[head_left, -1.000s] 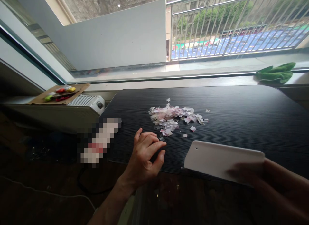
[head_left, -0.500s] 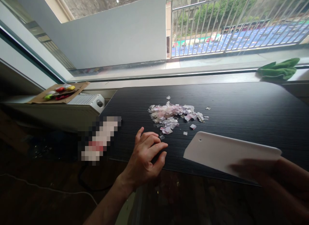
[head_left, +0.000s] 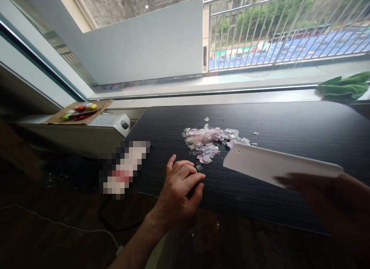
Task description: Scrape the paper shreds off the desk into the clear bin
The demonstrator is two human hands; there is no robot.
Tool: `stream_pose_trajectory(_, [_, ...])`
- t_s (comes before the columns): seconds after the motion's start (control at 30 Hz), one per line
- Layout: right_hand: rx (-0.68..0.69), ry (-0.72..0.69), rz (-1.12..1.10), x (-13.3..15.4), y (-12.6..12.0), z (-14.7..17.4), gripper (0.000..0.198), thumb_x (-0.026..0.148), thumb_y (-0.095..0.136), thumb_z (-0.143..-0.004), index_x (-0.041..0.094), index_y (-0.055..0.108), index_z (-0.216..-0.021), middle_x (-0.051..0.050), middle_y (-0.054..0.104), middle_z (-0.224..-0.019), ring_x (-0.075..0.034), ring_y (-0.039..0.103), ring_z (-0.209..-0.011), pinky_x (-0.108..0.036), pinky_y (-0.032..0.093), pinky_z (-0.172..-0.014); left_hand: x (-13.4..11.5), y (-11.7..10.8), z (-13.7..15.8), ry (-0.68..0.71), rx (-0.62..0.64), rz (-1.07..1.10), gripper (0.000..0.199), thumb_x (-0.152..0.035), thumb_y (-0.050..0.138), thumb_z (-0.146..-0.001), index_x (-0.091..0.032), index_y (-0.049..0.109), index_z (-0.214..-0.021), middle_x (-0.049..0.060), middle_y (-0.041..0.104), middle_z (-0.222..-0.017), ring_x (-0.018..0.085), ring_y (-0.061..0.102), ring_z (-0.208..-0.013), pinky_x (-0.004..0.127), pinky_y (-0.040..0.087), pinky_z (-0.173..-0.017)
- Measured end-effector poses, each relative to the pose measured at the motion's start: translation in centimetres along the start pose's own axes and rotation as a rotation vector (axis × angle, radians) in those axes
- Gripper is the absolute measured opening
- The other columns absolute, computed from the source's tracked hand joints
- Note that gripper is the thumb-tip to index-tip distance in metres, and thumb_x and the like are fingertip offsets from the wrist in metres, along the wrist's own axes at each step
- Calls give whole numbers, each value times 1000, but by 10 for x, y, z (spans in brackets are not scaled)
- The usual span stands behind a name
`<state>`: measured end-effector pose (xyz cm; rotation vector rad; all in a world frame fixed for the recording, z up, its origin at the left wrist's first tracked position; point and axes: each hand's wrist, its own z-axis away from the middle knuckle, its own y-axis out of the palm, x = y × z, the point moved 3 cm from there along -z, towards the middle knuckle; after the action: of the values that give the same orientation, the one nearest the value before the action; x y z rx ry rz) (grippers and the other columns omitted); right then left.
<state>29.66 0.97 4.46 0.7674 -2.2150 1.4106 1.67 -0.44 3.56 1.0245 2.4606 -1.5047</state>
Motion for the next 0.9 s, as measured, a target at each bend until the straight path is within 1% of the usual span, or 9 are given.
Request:
stream_pose_trajectory(0.1, [40, -278, -80, 20, 16, -18, 12, 35, 59, -84, 36, 66, -94, 5, 76, -82, -18, 71, -65, -26, 54, -56, 1, 0, 0, -11, -17, -18, 14, -17, 55, -83, -20, 67, -90, 2, 63, -84, 19, 58, -100, 53, 24, -113])
stream_pose_trajectory(0.2, [97, -415, -119, 29, 25, -28, 15, 25, 55, -86, 34, 63, -95, 5, 76, -85, -16, 72, -70, -22, 54, -62, 1, 0, 0, -26, -29, -38, 15, -17, 54, -84, -20, 67, -89, 2, 63, -84, 20, 58, -100, 53, 24, -112])
stream_pose_trajectory(0.3, [135, -395, -100, 18, 16, -28, 14, 26, 56, -86, 35, 62, -94, 6, 75, -83, -15, 71, -67, -23, 54, -62, 1, 0, 0, -47, -39, -42, 15, -18, 53, -85, -21, 67, -89, 1, 62, -82, 19, 57, -99, 53, 24, -112])
stream_pose_trajectory(0.4, [54, -294, 36, 3, 0, -24, 11, 34, 59, -85, 36, 64, -94, 5, 75, -84, -17, 71, -67, -25, 52, -55, 0, 1, 0, -47, -42, -39, 14, -17, 54, -84, -21, 67, -89, 1, 62, -82, 19, 57, -99, 53, 25, -111])
stream_pose_trajectory(0.47, [23, -277, 60, 4, -2, -26, 11, 34, 58, -85, 35, 65, -94, 4, 76, -85, -17, 71, -68, -24, 51, -53, 0, 2, 0, -40, -38, -42, 14, -17, 54, -84, -21, 66, -90, 1, 62, -82, 19, 57, -99, 53, 24, -111])
stream_pose_trajectory(0.63, [134, -440, -125, 34, 19, -39, 10, 19, 55, -87, 25, 63, -88, 2, 76, -82, -12, 71, -68, -19, 52, -60, 2, 2, 2, -14, -32, -60, 15, -14, 54, -84, -20, 65, -93, 2, 61, -85, 20, 56, -100, 55, 23, -111])
stream_pose_trajectory(0.7, [164, -454, -115, 38, 20, -42, 10, 19, 53, -87, 25, 62, -87, 2, 75, -81, -11, 70, -67, -18, 52, -61, 2, 2, 3, -13, -35, -63, 16, -14, 54, -84, -20, 65, -94, 2, 61, -85, 20, 56, -101, 55, 23, -111])
stream_pose_trajectory(0.83, [22, -415, 12, 29, 0, -40, 5, 26, 58, -84, 28, 61, -86, 4, 73, -72, -11, 65, -56, -19, 49, -53, 2, 2, 3, -13, -43, -62, 15, -14, 55, -83, -20, 65, -93, 1, 61, -84, 20, 56, -100, 54, 23, -111])
stream_pose_trajectory(0.9, [-1, -386, 60, 23, -8, -38, 5, 27, 59, -84, 29, 62, -87, 4, 73, -73, -11, 64, -55, -20, 48, -51, 2, 3, 3, -5, -45, -67, 15, -13, 56, -83, -20, 65, -94, 2, 61, -84, 20, 56, -100, 54, 23, -111])
